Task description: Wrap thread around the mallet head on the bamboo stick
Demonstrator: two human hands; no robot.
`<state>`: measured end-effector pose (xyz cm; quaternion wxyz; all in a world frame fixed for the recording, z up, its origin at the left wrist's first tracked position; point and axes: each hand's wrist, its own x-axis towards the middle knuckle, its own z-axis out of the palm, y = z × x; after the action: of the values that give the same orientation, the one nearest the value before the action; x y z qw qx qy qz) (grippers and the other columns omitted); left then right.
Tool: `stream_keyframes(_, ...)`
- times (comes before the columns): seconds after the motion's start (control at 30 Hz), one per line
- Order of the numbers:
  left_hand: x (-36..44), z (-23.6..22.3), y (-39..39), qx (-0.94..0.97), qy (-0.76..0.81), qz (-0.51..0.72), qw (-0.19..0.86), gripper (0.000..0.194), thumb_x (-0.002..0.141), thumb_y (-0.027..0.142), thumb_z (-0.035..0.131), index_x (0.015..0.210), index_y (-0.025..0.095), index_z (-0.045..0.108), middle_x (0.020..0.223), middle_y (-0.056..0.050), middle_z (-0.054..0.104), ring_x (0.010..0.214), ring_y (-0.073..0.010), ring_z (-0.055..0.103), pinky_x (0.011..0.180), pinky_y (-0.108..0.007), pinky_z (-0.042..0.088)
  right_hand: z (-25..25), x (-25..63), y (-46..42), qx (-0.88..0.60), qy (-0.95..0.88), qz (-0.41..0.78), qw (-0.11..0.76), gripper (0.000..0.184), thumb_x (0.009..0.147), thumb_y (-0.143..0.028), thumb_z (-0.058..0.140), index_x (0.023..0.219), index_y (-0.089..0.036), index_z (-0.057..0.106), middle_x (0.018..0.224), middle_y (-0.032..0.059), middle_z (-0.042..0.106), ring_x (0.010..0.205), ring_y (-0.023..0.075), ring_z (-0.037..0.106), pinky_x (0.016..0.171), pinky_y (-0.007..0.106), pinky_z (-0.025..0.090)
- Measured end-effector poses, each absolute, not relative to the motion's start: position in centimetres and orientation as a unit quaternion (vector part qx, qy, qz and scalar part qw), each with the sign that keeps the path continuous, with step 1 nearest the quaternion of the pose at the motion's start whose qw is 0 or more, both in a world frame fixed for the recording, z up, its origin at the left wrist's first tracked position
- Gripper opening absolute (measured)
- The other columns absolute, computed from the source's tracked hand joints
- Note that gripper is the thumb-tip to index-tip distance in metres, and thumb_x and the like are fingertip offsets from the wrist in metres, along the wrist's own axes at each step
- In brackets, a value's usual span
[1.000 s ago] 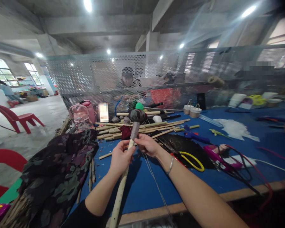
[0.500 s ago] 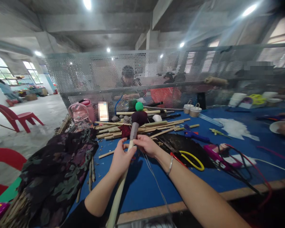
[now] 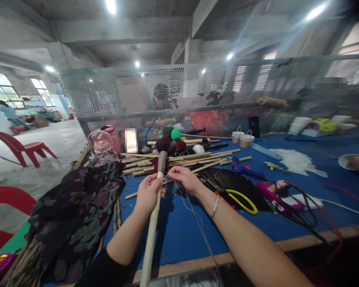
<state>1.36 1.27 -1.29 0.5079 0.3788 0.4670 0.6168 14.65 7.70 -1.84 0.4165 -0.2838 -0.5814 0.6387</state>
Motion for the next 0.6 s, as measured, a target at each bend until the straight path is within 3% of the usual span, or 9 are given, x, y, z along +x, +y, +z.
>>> stream_keyframes(0.2,1.3,-1.1,1.0,0.384,0.418,0.629,0.532,0.035,0.061,0.034,0.069,0.085,0.011,0.056,0.079,-0.005,0.064,0.041,-0.0057,0.051,0.038,-0.018,0.04,-2.4,14.3,7.9,-0.278,-0.56,0.668,0.403,0.031,0.067,-0.044,0.065,0.068,-0.016,0.053,0.037,-0.0108,0.028,0.032,0.0038,0.016,0.033,0.02,0.007)
stream_keyframes(0.37,1.5,-1.1,0.4,0.405,0.386,0.564,0.608,0.035,0.067,0.038,0.065,0.087,0.011,0.059,0.08,-0.008,0.067,0.045,-0.008,0.055,0.042,-0.019,0.042,-2.9,14.8,8.3,-0.238,-0.551,0.695,0.396,0.035,0.064,-0.044,0.069,0.077,-0.015,0.054,0.038,-0.012,0.029,0.031,0.0023,0.014,0.033,0.019,0.007)
stream_keyframes(0.5,1.4,-2.3,1.0,0.382,0.406,0.491,0.669,0.031,0.072,0.037,0.059,0.09,0.012,0.059,0.076,-0.009,0.066,0.054,-0.0121,0.06,0.049,-0.021,0.045,-2.9,14.9,8.3,-0.267,-0.559,0.679,0.394,0.036,0.061,-0.043,0.071,0.07,-0.012,0.055,0.044,-0.0072,0.043,0.033,0.0017,0.023,0.035,0.02,0.014)
stream_keyframes(0.6,1.3,-3.3,1.8,0.399,0.467,0.497,0.612,0.035,0.073,0.044,0.057,0.088,0.012,0.059,0.071,-0.007,0.065,0.053,-0.0125,0.058,0.048,-0.021,0.043,-2.8,14.8,8.3,-0.32,-0.575,0.641,0.395,0.034,0.061,-0.041,0.072,0.062,-0.013,0.053,0.043,-0.0065,0.042,0.035,0.0031,0.029,0.037,0.021,0.018)
